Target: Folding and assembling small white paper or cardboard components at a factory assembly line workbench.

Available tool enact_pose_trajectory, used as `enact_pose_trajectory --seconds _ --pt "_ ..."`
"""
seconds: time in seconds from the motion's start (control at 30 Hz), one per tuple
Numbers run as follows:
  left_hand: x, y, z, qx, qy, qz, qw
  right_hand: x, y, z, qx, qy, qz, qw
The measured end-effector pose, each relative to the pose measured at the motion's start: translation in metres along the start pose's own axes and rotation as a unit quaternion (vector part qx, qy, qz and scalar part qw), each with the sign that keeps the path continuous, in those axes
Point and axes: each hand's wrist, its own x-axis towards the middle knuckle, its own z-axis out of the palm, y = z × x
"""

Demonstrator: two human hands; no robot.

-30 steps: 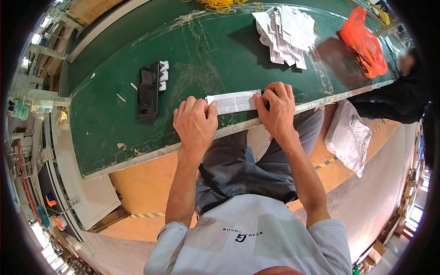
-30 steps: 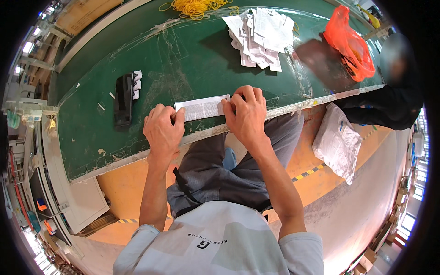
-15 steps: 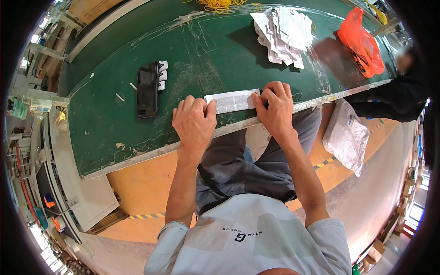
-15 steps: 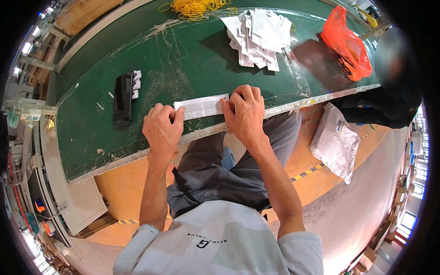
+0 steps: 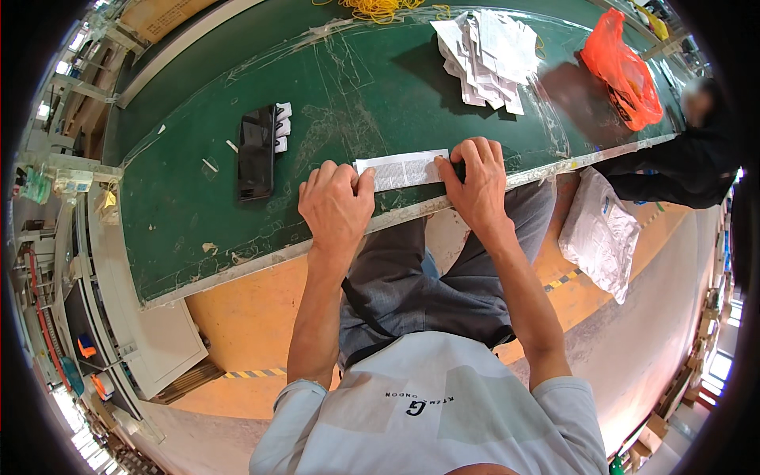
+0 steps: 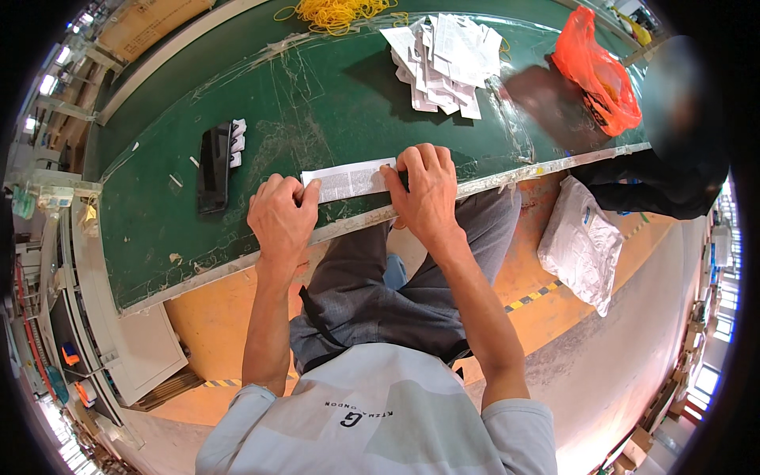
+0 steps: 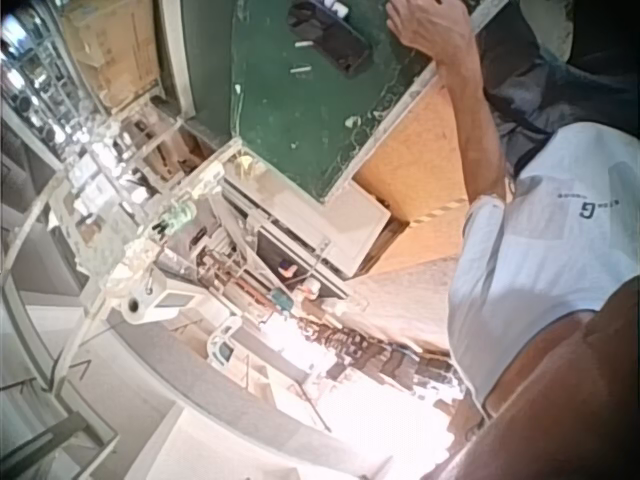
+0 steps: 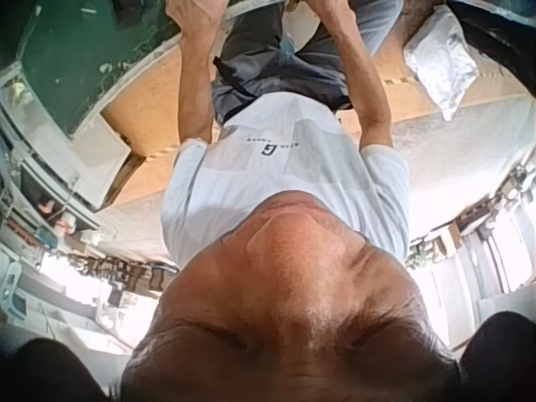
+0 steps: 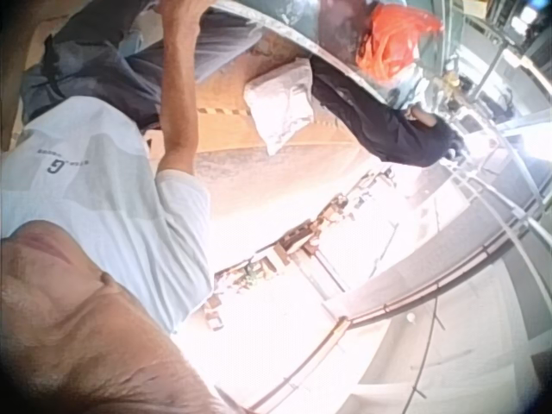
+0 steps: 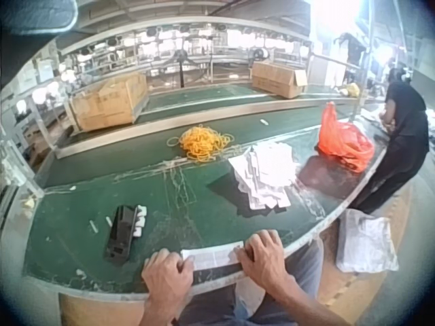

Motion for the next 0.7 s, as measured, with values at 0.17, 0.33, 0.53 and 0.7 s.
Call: enact_pose_trajectory --seconds 0.17,0.33,0.53,0.7 --pt "0.000 0.001 0.000 -0.005 0.010 0.003 1.000 -0.002 0.000 -0.006 0.001 -0.021 -0.024 0.999" --pt "-0.004 0.001 0.000 0.001 0.005 -0.004 1.000 -0.005 -0.011 -0.015 0.040 -0.039 -0.028 0.998" --pt "-0.004 0.004 0.002 -0.005 0.006 -0.006 1.000 -0.008 -0.007 -0.022 0.061 -0.066 0.006 0.996" --pt "0.001 0.005 0.005 -0.004 0.005 -0.002 1.000 -0.006 -0.014 -0.022 -0.004 -0.072 -0.068 0.995"
